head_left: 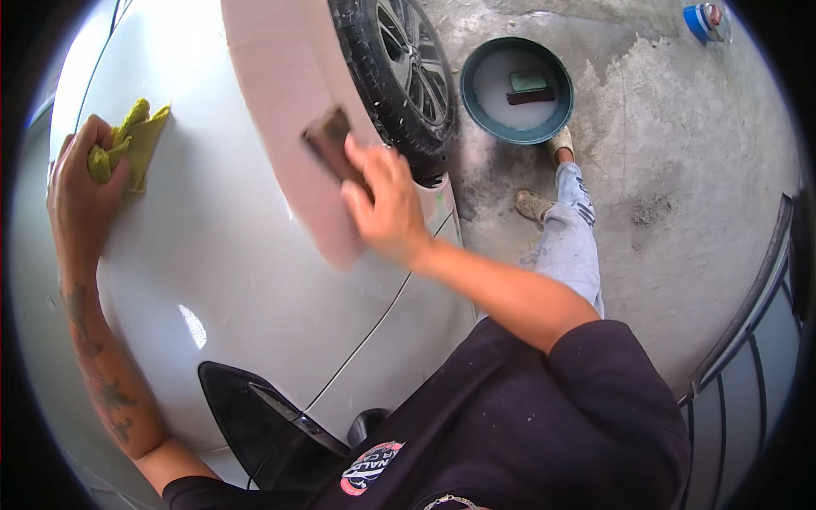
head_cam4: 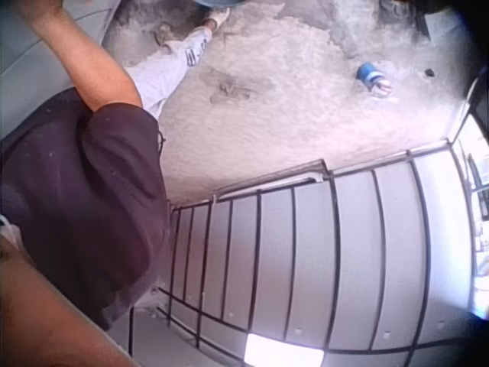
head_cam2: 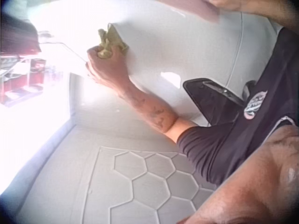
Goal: The recorder is sanding down a car's front fender using a sanding block and water from a bucket.
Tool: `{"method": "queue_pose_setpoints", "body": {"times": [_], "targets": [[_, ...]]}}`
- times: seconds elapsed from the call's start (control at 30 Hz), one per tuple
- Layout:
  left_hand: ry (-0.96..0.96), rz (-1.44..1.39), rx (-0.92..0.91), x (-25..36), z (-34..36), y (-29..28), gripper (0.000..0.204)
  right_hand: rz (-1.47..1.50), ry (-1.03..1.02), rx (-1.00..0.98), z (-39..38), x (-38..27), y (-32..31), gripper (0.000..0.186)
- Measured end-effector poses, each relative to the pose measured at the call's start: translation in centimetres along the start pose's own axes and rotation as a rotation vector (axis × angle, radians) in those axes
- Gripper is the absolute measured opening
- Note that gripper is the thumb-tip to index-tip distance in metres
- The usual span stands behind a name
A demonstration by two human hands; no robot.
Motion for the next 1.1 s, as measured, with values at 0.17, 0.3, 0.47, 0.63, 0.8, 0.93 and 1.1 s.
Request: {"method": "queue_pose_setpoints", "body": {"times": [0.17,0.3,0.47,0.63,0.8,0.93,1.1], "targets": [[-0.028,-0.045,-0.034,-0.6,-0.4,0.3,0.018,0.039,0.030,-0.091,-0.2,-1.6,0.5,0.057],[-0.033,-0.097,0.003,0.7,0.3,-0.3,0.019,0.000,0.155,0.037,8.4,3.4,-0.3,0.058],[0.009,-0.088,0.012,0.6,-0.2,0.3,0.019,-0.006,0.015,0.009,2.2,-1.5,0.3,0.057],[0.000,-0.105,0.002,1.2,0.2,-0.6,0.020,-0.092,0.059,0.055,9.1,0.4,0.5,0.055],[0.015,-0.096,0.023,1.2,0.0,-0.5,0.022,-0.039,0.050,0.053,9.5,-0.1,1.7,0.057],[0.029,-0.100,-0.006,1.3,-0.4,-1.0,0.023,0.016,0.047,-0.076,6.6,-3.7,2.3,0.054],[0.025,-0.112,0.009,1.9,0.4,-1.5,0.024,-0.126,0.122,0.055,19.4,0.6,1.5,0.055]]}}
Point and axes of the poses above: each hand's wrist, its own z-axis towards the middle knuckle, its own y-axis out of the palm, x = y × z, the point moved 9 cm from there along z, towards the middle knuckle, and after that the axes turned 8 degrees about z, right-handed, at the moved point
